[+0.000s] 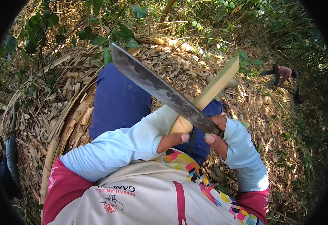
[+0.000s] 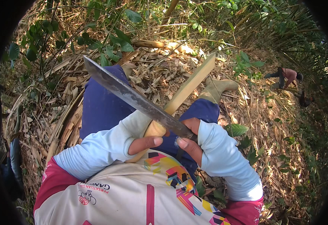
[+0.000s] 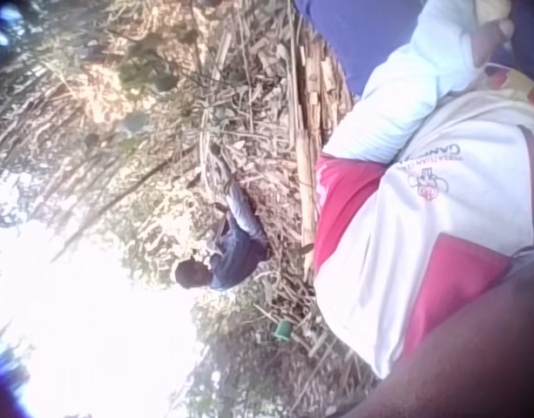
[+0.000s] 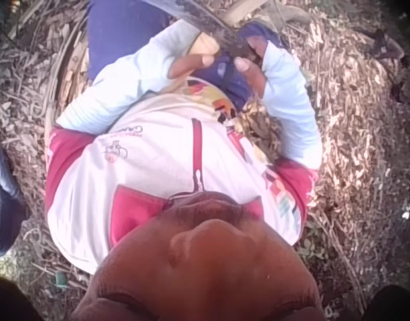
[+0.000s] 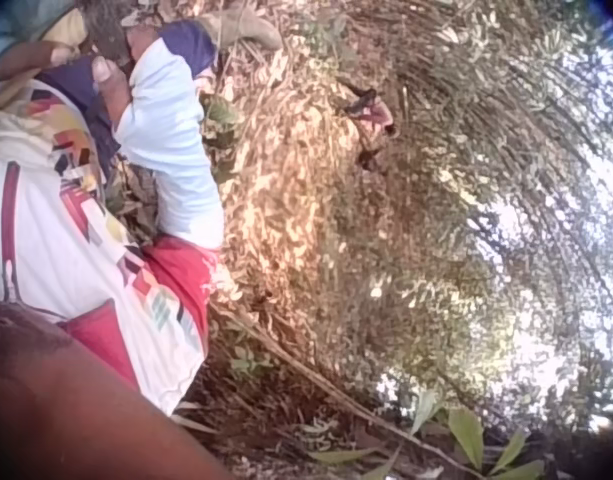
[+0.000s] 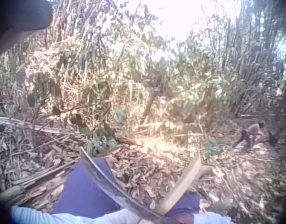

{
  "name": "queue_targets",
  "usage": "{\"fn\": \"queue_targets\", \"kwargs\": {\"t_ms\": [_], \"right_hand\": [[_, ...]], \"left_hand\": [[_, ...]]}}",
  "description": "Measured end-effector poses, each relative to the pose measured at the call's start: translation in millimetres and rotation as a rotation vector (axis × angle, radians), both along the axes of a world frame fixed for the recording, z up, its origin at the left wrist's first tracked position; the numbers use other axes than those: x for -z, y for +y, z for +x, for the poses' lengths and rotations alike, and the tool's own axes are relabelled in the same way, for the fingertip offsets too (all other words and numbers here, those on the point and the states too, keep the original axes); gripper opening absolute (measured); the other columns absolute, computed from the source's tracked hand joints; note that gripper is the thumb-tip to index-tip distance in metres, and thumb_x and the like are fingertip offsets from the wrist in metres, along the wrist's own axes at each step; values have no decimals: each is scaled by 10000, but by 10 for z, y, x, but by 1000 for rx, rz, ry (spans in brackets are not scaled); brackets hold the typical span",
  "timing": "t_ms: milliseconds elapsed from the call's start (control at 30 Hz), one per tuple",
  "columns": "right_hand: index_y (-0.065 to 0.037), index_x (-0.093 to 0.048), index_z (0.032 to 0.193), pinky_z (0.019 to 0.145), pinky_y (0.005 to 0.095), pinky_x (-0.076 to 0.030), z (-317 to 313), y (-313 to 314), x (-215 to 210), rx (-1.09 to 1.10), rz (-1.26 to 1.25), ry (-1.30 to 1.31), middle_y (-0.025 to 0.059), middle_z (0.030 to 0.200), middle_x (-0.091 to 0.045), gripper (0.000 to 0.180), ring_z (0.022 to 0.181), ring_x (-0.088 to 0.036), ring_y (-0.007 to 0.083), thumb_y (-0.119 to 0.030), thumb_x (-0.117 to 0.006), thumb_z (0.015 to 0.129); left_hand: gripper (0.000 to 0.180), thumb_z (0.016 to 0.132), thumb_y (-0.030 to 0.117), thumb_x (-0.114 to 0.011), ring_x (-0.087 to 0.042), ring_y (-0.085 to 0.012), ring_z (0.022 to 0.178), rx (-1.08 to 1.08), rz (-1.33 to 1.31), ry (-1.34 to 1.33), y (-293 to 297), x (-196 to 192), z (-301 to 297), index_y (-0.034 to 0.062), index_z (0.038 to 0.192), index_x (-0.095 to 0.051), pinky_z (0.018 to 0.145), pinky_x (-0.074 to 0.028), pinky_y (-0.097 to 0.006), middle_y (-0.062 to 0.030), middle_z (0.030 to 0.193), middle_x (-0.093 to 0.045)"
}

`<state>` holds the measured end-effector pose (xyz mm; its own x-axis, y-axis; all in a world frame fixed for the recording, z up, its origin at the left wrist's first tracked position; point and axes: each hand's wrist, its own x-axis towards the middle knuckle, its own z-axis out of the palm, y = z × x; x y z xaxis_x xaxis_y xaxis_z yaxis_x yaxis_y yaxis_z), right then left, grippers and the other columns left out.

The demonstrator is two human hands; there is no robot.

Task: The person sits on the ground in a bamboo forest and uses a large machete to split a long bamboo stalk. They hold the stalk vertically between their legs and repeatedly strike it with the machete to split it into smaller sections.

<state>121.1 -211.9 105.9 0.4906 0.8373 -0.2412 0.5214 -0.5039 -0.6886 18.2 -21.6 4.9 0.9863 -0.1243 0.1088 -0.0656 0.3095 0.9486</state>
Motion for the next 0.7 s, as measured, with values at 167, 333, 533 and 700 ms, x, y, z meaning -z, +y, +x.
{"fn": "queue_targets", "kwargs": {"t_ms": [167, 333, 533, 700], "right_hand": [[-20, -595, 1099, 589, 284, -457, 24, -66, 72, 185, 66, 164, 47, 730, -574, 297, 628, -559, 125, -280, -593, 956], [-7, -511, 1113, 528, 237, -453, 21, -82, 125, 348, 275, 286, 64, 788, -590, 376, 574, -533, 103, -349, -559, 965], [-12, -519, 1164, 508, 216, -440, 63, -113, 300, 372, 428, 294, 39, 795, -586, 395, 604, -516, 67, -341, -579, 955], [-19, -519, 1158, 493, 217, -436, 84, -91, 299, 370, 419, 280, 34, 802, -588, 382, 606, -515, 64, -340, -574, 959]], "left_hand": [[583, 891, 196, -644, -541, -168, 1022, -34, -118, 64, -41, 73, -68, 9, 1363, -358, 930, -436, -326, -125, 1151, -564], [638, 903, 174, -639, -569, -138, 958, 43, -190, 260, 43, -35, -106, 2, 1404, -284, 839, -488, -293, -157, 1223, -566], [618, 907, 152, -643, -559, -119, 901, 69, -264, 294, 51, -52, -106, 0, 1377, -272, 791, -485, -267, -108, 1204, -582], [591, 909, 147, -633, -563, -116, 900, 88, -246, 294, 68, -67, -102, 3, 1363, -283, 767, -492, -263, -98, 1211, -582]]}}
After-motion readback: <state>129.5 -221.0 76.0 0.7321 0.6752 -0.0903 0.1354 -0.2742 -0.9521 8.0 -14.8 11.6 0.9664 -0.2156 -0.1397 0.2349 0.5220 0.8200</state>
